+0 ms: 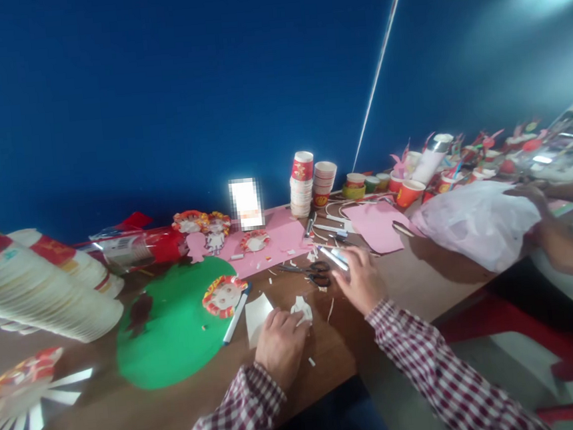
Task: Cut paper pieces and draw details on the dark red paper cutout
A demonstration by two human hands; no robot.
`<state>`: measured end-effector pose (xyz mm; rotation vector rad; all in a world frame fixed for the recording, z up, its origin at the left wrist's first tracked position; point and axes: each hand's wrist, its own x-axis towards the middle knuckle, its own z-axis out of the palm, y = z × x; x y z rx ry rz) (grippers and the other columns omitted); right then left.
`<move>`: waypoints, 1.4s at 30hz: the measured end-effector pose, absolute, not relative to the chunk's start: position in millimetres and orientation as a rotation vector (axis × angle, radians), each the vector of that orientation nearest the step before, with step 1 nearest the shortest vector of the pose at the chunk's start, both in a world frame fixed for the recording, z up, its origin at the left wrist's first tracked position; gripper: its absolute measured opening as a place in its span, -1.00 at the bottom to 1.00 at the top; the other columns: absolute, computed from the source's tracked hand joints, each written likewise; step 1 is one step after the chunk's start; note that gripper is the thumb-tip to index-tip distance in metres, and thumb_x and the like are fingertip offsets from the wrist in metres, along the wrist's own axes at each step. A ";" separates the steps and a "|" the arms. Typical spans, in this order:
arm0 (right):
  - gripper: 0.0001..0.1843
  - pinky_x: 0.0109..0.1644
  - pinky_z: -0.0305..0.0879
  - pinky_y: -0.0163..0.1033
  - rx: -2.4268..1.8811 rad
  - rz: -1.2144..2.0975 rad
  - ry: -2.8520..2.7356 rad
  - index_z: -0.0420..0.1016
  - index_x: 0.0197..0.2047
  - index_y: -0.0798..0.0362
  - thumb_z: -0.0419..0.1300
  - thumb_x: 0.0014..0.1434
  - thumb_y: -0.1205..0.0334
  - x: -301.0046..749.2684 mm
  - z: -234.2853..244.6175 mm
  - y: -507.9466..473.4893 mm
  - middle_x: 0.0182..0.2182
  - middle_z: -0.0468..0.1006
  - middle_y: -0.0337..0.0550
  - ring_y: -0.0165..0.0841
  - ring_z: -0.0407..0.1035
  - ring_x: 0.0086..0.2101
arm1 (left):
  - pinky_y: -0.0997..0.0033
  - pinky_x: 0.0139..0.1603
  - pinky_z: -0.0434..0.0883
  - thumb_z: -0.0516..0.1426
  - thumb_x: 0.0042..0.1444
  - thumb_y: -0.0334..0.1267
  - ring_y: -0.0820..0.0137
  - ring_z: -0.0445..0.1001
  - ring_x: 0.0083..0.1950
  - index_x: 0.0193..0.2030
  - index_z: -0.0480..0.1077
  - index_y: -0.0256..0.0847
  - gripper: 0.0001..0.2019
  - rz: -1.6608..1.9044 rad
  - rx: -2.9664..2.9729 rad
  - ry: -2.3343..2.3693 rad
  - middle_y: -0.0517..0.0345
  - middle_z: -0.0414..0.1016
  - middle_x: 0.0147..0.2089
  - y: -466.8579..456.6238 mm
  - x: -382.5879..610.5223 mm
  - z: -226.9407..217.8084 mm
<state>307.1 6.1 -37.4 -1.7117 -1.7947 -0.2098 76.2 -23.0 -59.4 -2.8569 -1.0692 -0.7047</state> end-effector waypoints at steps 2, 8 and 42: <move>-0.82 -0.06 0.19 -0.05 -1.629 -0.089 -1.999 0.41 -0.18 0.06 0.13 0.17 0.19 287.3 -34.3 -15.5 -0.20 0.41 0.00 -0.14 0.26 -0.15 | 0.12 -0.06 0.38 0.05 0.13 -0.43 0.28 0.41 -0.16 -0.17 0.42 -0.18 -0.81 -0.737 -2.875 -1.091 0.07 0.50 -0.09 -26.4 76.4 -60.2; -0.93 -0.21 0.22 -0.13 -1.639 0.186 -2.108 0.39 -0.28 0.05 0.14 0.16 0.24 248.2 -36.9 -49.3 -0.31 0.41 -0.07 -0.20 0.27 -0.27 | 0.22 -0.02 0.43 0.00 0.09 -0.52 0.30 0.38 0.01 -0.19 0.42 -0.17 -0.74 -1.123 -2.901 -1.440 0.00 0.35 0.06 -32.6 78.6 -60.2; -0.90 -0.44 0.24 -0.39 -1.202 1.076 -1.445 0.44 -0.36 0.11 0.19 0.06 0.25 210.4 -35.5 -0.4 -0.51 0.45 -0.26 -0.46 0.29 -0.51 | 0.52 -0.61 0.33 0.30 -0.25 -0.20 0.50 0.35 -0.60 -0.36 0.32 -0.27 -0.67 -1.928 -2.504 -3.082 0.20 0.41 -0.52 51.6 -9.2 -1.3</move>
